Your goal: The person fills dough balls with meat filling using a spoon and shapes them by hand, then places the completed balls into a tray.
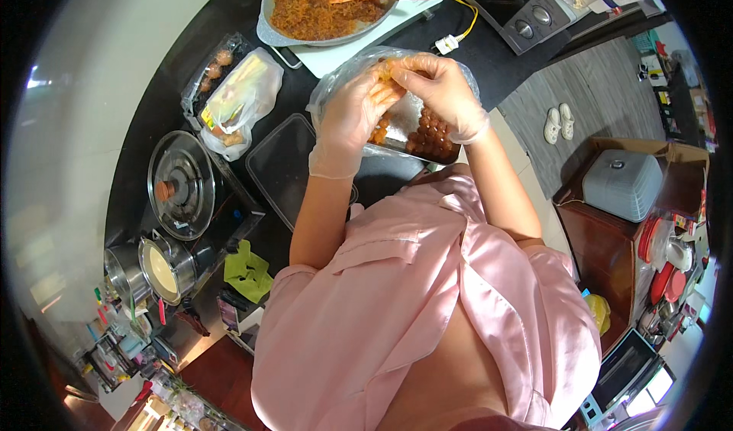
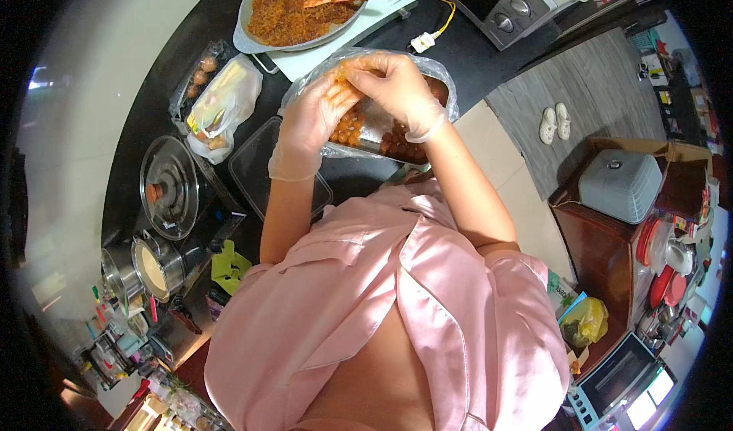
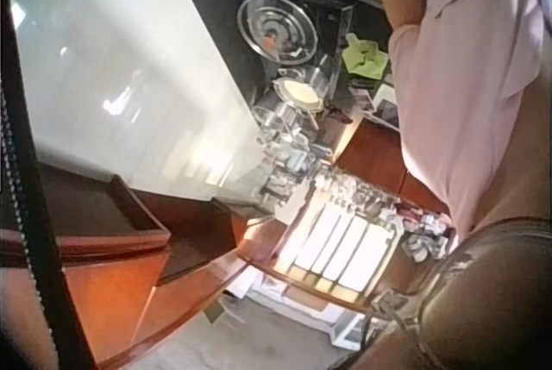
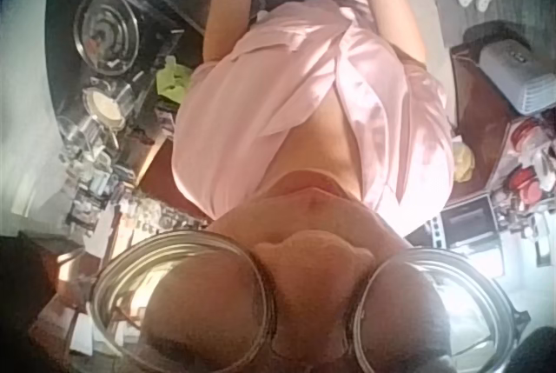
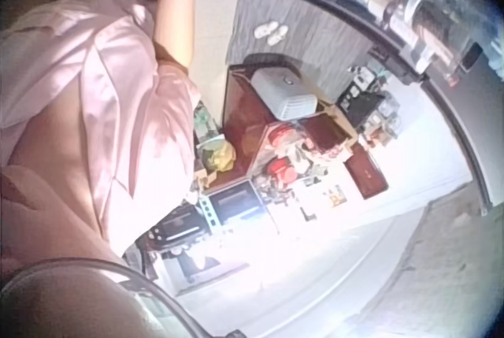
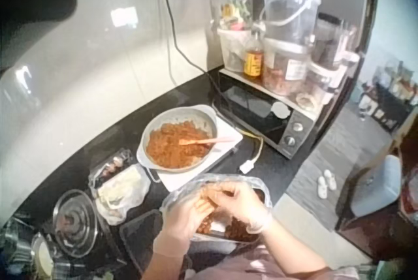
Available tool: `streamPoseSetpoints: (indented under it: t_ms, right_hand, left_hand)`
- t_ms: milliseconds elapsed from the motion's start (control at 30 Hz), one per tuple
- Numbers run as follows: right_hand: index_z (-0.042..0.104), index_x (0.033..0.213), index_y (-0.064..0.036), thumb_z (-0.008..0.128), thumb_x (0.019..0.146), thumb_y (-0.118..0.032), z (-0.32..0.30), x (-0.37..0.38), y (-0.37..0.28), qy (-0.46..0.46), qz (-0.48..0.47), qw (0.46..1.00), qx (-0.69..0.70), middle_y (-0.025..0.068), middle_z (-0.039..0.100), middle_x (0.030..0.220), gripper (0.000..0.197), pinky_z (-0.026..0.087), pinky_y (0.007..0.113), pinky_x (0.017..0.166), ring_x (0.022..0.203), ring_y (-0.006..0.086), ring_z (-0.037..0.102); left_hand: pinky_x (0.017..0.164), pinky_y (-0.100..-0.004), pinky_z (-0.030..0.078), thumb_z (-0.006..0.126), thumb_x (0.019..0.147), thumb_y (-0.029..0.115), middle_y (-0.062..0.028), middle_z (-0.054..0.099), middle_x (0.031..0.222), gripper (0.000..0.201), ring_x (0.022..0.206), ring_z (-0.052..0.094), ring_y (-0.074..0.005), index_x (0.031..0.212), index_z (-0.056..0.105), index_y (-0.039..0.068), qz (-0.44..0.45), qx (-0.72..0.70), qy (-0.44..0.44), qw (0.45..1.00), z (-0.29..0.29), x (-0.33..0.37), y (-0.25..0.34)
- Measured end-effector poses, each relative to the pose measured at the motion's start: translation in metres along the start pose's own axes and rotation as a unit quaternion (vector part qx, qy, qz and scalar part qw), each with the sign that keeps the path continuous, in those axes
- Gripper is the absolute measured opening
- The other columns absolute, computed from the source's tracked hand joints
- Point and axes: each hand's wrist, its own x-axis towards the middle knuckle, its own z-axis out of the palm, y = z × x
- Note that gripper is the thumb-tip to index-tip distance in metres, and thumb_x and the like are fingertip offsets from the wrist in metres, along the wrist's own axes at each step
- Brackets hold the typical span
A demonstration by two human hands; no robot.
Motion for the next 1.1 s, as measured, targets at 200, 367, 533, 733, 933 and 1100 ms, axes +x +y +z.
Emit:
streamPoseSetpoints:
  t_ms: [200,367,533,733,933,1100]
  right_hand:
    - [0.069,0.107,0.0013,0.074,0.081,-0.024,0.005,-0.018,-0.004,0.056,-0.108,0.937,-0.326,0.0134,0.068,0.088,0.037,0.053,0.032,0.073,0.077,0.0221,0.067]
    - [0.07,0.104,-0.0022,0.077,0.074,-0.025,0.019,-0.026,-0.006,0.117,-0.25,0.874,-0.4,0.0163,0.064,0.094,0.038,0.053,0.037,0.074,0.079,0.0341,0.064]
    - [0.07,0.108,-0.0035,0.077,0.074,-0.021,0.017,-0.029,-0.003,0.107,-0.158,0.967,-0.168,0.015,0.064,0.095,0.039,0.053,0.035,0.077,0.083,0.0309,0.065]
    - [0.071,0.108,-0.0055,0.078,0.073,-0.024,0.014,-0.032,-0.013,0.101,-0.226,0.918,-0.311,0.0137,0.063,0.094,0.041,0.052,0.037,0.077,0.085,0.03,0.064]
    - [0.073,0.1,-0.0046,0.077,0.073,-0.024,0.015,-0.024,0.002,0.144,-0.245,0.886,-0.366,0.0144,0.064,0.092,0.033,0.052,0.039,0.075,0.082,0.0332,0.064]
    - [0.072,0.101,-0.0039,0.076,0.075,-0.025,0.019,-0.023,0.004,0.148,-0.25,0.894,-0.34,0.0146,0.065,0.092,0.033,0.053,0.039,0.075,0.082,0.0333,0.065]
  left_hand:
    - [0.103,-0.0368,0.045,0.05,0.099,0.013,-0.0179,0.053,0.129,0.037,0.12,0.055,-0.0251,0.131,0.047,-0.006,0.049,-0.017,-0.005,0.999,-0.002,-0.008,-0.007]
    - [0.102,-0.0361,0.046,0.05,0.099,0.011,-0.0151,0.057,0.124,0.035,0.116,0.057,-0.0236,0.13,0.049,-0.006,0.084,0.026,-0.041,0.995,-0.001,-0.011,-0.011]
    - [0.099,-0.036,0.048,0.051,0.099,0.011,-0.0141,0.06,0.121,0.032,0.113,0.059,-0.0226,0.126,0.052,-0.006,0.086,0.013,-0.016,0.996,-0.002,-0.011,-0.011]
    - [0.103,-0.0393,0.044,0.047,0.1,0.017,-0.0156,0.056,0.126,0.035,0.117,0.056,-0.0255,0.129,0.048,-0.004,0.051,-0.064,-0.017,0.997,-0.003,-0.01,-0.013]
    - [0.105,-0.0399,0.041,0.047,0.1,0.02,-0.0143,0.053,0.128,0.037,0.12,0.052,-0.0257,0.13,0.047,-0.002,0.021,-0.101,-0.02,0.994,0.003,-0.016,-0.012]
    - [0.107,-0.039,0.04,0.048,0.099,0.025,-0.0141,0.051,0.13,0.042,0.124,0.049,-0.0255,0.131,0.046,-0.002,0.014,-0.107,0.01,0.994,-0.007,-0.013,-0.017]
